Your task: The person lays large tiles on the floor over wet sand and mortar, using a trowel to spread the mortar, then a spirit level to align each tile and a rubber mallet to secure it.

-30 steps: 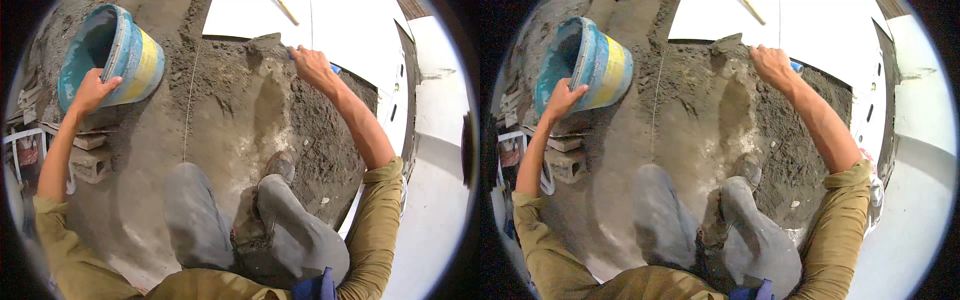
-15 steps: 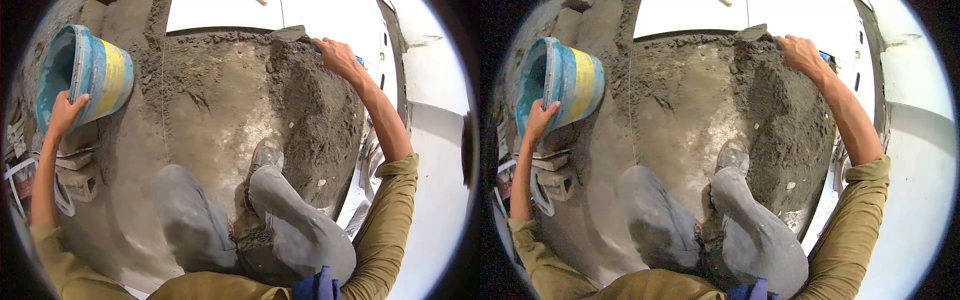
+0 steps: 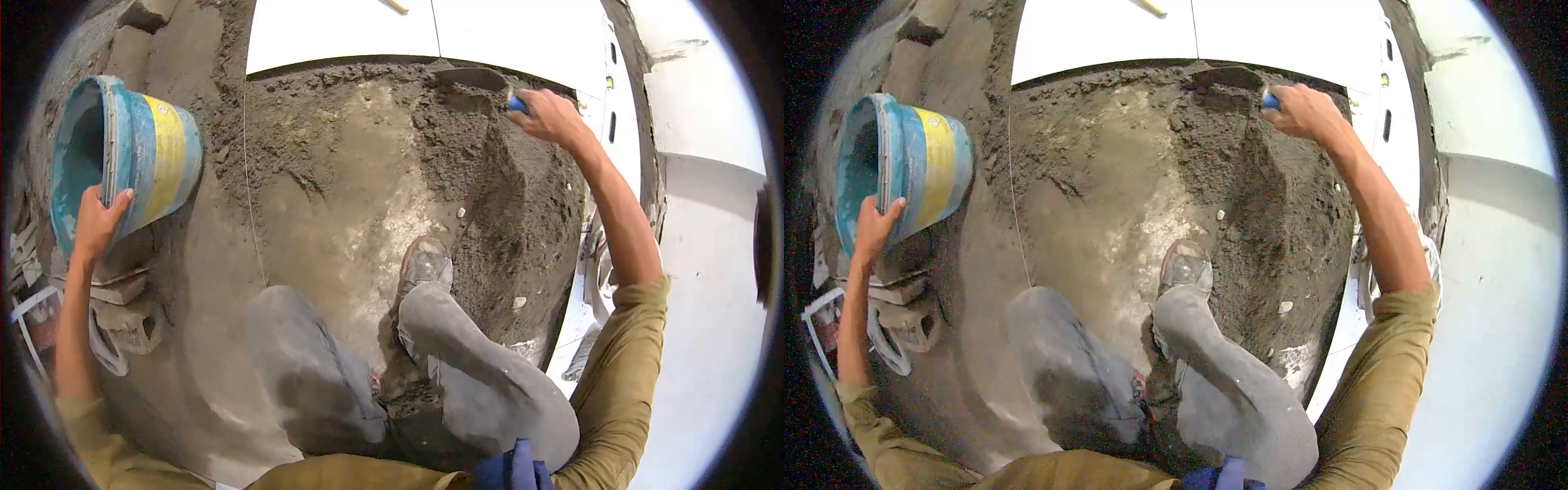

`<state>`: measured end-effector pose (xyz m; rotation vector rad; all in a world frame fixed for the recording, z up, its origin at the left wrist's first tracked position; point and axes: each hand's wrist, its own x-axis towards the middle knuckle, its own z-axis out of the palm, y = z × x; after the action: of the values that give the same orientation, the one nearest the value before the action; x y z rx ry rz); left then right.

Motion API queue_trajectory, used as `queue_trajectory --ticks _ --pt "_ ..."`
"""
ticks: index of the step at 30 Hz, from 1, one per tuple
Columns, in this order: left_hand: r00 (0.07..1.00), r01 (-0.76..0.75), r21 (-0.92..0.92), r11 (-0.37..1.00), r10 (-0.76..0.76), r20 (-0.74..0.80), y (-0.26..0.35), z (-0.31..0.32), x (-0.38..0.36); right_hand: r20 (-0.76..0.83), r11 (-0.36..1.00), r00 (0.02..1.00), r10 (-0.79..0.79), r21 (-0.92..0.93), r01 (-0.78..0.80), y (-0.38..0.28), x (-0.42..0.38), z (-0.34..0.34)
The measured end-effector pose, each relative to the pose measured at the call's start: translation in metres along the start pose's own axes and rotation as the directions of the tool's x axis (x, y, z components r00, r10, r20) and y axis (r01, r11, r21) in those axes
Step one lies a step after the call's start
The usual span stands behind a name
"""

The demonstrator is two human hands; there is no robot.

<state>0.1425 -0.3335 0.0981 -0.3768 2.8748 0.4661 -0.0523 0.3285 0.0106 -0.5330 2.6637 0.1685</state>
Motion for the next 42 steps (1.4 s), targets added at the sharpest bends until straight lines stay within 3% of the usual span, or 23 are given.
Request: queue_trajectory --ticks 1,2,3,4,6,7,11,13,14,16,17,19,21,22,24,26,28,30,32,36,38,40,42 --pt "1.0 -0.008 0.001 1.0 0.008 0.004 -0.004 0.005 0.0 0.005 1.0 1.0 0.008 0.02 -0.008 -0.002 0.01 0.003" --pt "0.978 -0.088 0.039 0.995 0.094 -0.188 -0.013 0.015 0.0 0.012 0.999 1.0 0.012 0.039 -0.012 -0.001 0.019 0.007" --pt "0.951 -0.125 0.062 0.99 0.138 -0.278 -0.013 0.016 0.0 -0.135 0.994 0.986 -0.095 0.034 0.101 0.011 0.028 0.018" --pt "0.913 -0.158 0.092 0.983 0.181 -0.365 -0.009 0.016 -0.001 -0.132 0.994 0.987 -0.094 0.036 0.099 0.016 0.031 0.017" --pt "0.999 -0.013 -0.013 1.0 0.012 -0.034 0.001 0.001 -0.001 0.011 0.996 1.0 -0.006 0.091 0.005 0.023 0.036 0.013" --pt "0.999 -0.012 -0.013 1.0 0.011 -0.036 0.0 0.001 0.0 0.067 0.975 0.997 0.028 0.218 -0.042 0.027 0.033 0.011" --pt "0.999 -0.026 -0.06 0.998 0.025 -0.022 -0.002 0.002 -0.001 0.105 0.967 0.989 0.105 0.22 -0.126 0.047 -0.001 0.006" --pt "1.0 -0.029 -0.056 0.998 0.029 -0.006 0.0 0.0 -0.001 0.005 0.984 0.984 0.18 0.009 -0.18 0.045 -0.024 0.0" --pt "1.0 -0.012 -0.039 0.999 0.012 -0.001 0.002 0.0 -0.002 -0.004 0.984 0.984 0.18 0.007 -0.18 0.041 -0.035 -0.002" --pt "1.0 -0.006 -0.022 1.0 0.006 -0.01 0.002 -0.002 -0.003 -0.248 0.991 0.969 0.017 -0.127 -0.05 0.032 -0.05 -0.007" --pt "0.999 -0.018 -0.017 1.0 0.017 -0.034 -0.003 0.0 -0.003 -0.205 0.993 0.975 0.086 -0.058 -0.099 0.022 -0.047 -0.008" --pt "0.99 -0.048 0.095 0.994 0.061 -0.13 -0.016 0.005 -0.003 -0.327 0.997 0.945 -0.02 -0.079 -0.006 0.001 -0.034 -0.001" --pt "0.999 0.045 0.027 0.999 -0.046 0.029 -0.005 -0.003 -0.003 -0.249 0.993 0.968 -0.02 -0.12 -0.01 -0.031 -0.015 -0.005" --pt "1.0 0.01 0.03 1.0 -0.011 0.026 0.001 -0.008 -0.003 -0.311 0.992 0.946 -0.094 -0.105 0.064 -0.038 -0.005 0.005" --pt "0.991 0.094 0.108 0.99 -0.104 0.089 0.011 -0.011 -0.003 -0.341 0.983 0.926 -0.163 -0.142 0.121 -0.048 0.013 0.017" --pt "0.998 0.02 0.121 0.993 -0.013 -0.063 -0.012 -0.001 -0.006 -0.297 0.981 0.944 -0.146 -0.169 0.098 -0.051 0.023 0.018" --pt "0.996 0.011 0.097 0.995 -0.003 -0.087 -0.007 0.001 0.001 -0.427 0.969 0.885 -0.184 -0.227 0.092 -0.032 0.023 0.025" --pt "0.992 0.11 0.048 0.993 -0.113 0.051 0.001 -0.005 -0.001 -0.319 0.977 0.947 -0.046 -0.214 -0.024 -0.009 0.021 0.026" --pt "0.995 0.101 0.109 0.989 -0.1 -0.017 -0.003 -0.001 -0.003 -0.365 0.964 0.929 -0.068 -0.263 -0.033 0.027 0.013 0.031" --pt "0.996 0.088 0.151 0.985 -0.085 -0.03 0.011 -0.007 -0.006 -0.303 0.976 0.951 0.053 -0.185 -0.113 0.069 -0.016 0.027" --pt "0.994 0.086 0.121 0.989 -0.093 0.058 0.02 -0.009 -0.005 -0.204 0.978 0.966 0.16 -0.103 -0.183 0.079 -0.039 0.014" --pt "0.999 0.029 0.068 0.997 -0.026 -0.048 0.007 0.002 -0.008 -0.186 0.977 0.965 0.185 -0.076 -0.202 0.083 -0.065 0.012" --pt "0.978 -0.077 0.136 0.988 0.102 -0.183 -0.014 0.009 -0.004 -0.083 0.927 0.926 0.368 0.109 -0.358 0.085 -0.086 0.022"
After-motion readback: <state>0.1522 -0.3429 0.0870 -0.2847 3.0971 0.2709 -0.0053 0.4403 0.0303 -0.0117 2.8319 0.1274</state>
